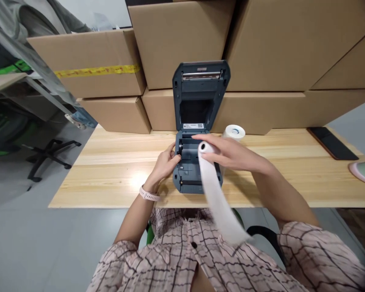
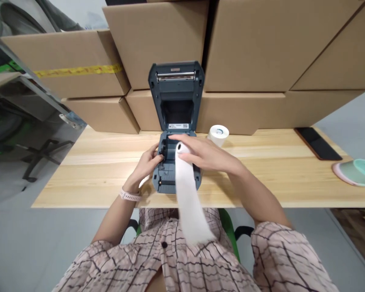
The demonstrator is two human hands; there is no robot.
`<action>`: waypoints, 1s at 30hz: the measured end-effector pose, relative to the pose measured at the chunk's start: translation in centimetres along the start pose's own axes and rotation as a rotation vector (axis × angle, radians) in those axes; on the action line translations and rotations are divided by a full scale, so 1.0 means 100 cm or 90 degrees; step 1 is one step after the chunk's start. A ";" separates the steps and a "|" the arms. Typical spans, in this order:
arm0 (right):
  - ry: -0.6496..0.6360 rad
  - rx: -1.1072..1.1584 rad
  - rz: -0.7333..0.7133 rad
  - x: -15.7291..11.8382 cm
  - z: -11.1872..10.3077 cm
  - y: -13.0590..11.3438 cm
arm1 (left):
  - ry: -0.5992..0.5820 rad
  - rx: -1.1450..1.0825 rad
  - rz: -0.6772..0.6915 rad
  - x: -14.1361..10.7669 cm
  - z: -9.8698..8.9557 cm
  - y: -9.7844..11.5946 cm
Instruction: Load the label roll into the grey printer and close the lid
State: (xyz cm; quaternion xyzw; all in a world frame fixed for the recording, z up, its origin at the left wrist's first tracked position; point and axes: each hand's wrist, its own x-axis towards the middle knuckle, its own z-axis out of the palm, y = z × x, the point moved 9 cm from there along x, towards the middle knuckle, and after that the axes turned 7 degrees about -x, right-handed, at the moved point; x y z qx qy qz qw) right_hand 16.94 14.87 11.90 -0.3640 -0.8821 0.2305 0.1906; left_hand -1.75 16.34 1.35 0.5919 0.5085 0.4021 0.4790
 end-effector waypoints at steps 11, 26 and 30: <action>-0.183 -0.272 0.033 0.050 0.064 0.026 | 0.000 0.029 0.005 0.000 0.000 0.003; -0.070 -0.182 -0.076 -0.063 0.061 -0.027 | -0.001 0.052 -0.004 -0.003 0.000 0.007; -0.061 -0.235 -0.093 -0.086 0.084 -0.042 | 0.015 0.037 -0.010 -0.002 -0.001 0.004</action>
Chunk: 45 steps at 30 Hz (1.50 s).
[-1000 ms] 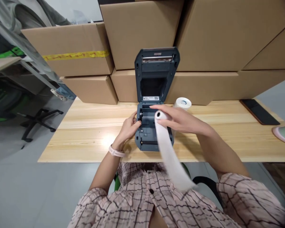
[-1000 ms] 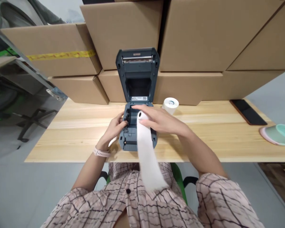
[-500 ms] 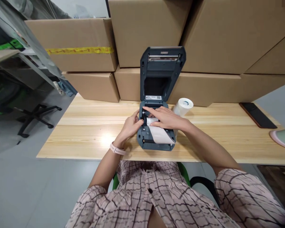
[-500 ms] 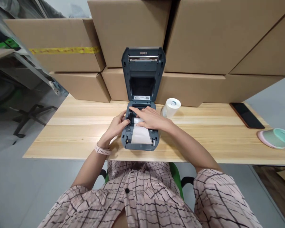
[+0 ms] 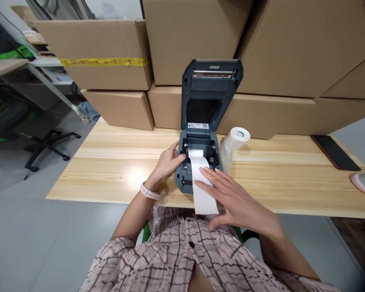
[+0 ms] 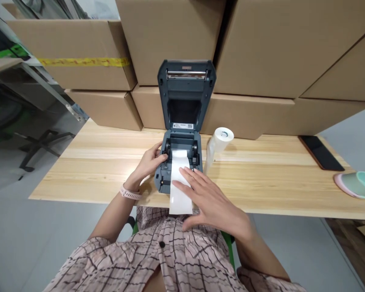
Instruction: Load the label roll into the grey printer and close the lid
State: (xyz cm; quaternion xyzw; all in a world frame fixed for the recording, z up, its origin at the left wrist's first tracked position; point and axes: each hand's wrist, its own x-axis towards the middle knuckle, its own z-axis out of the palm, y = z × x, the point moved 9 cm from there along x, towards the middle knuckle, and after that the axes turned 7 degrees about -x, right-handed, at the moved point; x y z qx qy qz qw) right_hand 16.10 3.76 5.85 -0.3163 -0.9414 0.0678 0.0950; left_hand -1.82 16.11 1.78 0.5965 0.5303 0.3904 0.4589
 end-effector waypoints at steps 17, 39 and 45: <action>0.166 -0.016 0.057 0.011 0.002 -0.019 | 0.033 -0.027 -0.009 0.001 -0.002 -0.005; 0.519 0.209 0.126 0.019 -0.146 0.098 | 0.050 -0.007 0.045 -0.003 -0.007 0.007; 0.436 0.353 0.244 0.127 -0.138 0.214 | 0.057 -0.029 0.023 0.002 -0.010 -0.004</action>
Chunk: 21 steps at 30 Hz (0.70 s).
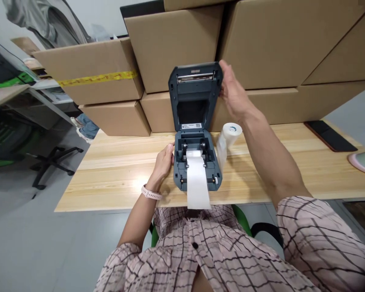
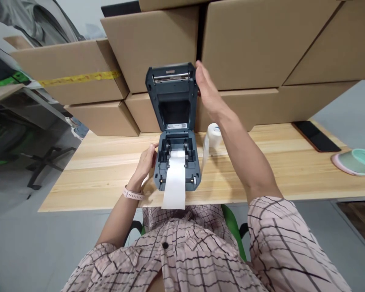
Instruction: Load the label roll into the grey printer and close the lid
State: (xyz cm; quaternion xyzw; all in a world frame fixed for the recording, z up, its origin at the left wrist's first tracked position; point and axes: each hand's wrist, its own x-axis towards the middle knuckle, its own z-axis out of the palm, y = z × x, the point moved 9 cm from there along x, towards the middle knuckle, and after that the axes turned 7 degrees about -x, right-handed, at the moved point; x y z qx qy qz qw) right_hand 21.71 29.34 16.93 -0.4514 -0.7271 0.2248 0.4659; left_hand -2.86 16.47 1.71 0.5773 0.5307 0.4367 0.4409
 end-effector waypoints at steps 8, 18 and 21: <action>0.069 -0.096 -0.179 -0.123 0.012 -0.056 | 0.109 -0.154 0.034 0.003 -0.024 0.007; 0.008 -0.122 -0.084 -0.239 0.051 -0.043 | -0.015 -0.217 0.014 -0.060 0.024 0.019; 0.040 -0.110 -0.077 -0.243 0.054 -0.045 | -0.005 -0.233 -0.019 -0.068 0.030 0.008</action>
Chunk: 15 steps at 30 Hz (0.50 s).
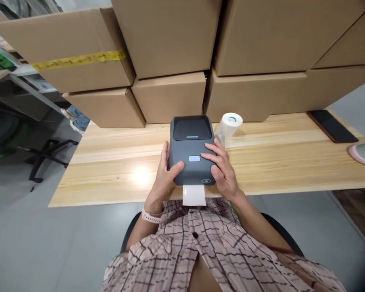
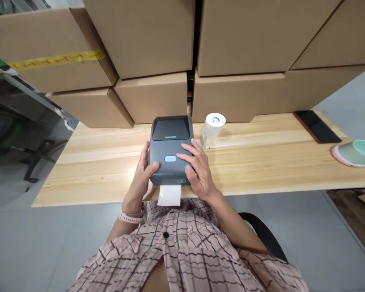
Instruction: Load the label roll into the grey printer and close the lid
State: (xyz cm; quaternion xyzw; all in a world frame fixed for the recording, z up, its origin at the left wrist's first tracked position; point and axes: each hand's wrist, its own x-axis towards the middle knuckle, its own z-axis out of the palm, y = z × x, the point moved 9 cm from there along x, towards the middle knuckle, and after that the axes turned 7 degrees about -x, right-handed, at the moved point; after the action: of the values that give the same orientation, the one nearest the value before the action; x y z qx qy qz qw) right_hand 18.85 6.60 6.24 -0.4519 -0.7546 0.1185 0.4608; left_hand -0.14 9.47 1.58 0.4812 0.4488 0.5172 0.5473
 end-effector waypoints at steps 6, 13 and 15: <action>0.030 -0.048 0.008 -0.002 0.004 -0.002 | 0.022 0.021 0.074 0.003 0.000 0.006; 0.044 -0.088 0.011 -0.001 0.006 -0.001 | 0.119 0.148 0.243 -0.040 -0.018 0.009; 0.049 -0.077 0.005 0.000 0.005 -0.002 | 0.187 0.294 0.443 -0.078 -0.023 0.019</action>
State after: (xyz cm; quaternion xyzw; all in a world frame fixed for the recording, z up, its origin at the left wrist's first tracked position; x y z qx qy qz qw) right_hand 18.38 6.58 6.06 -0.4861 -0.7402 0.0572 0.4610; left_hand -3.13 1.82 3.13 0.6345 0.4373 0.6197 0.1490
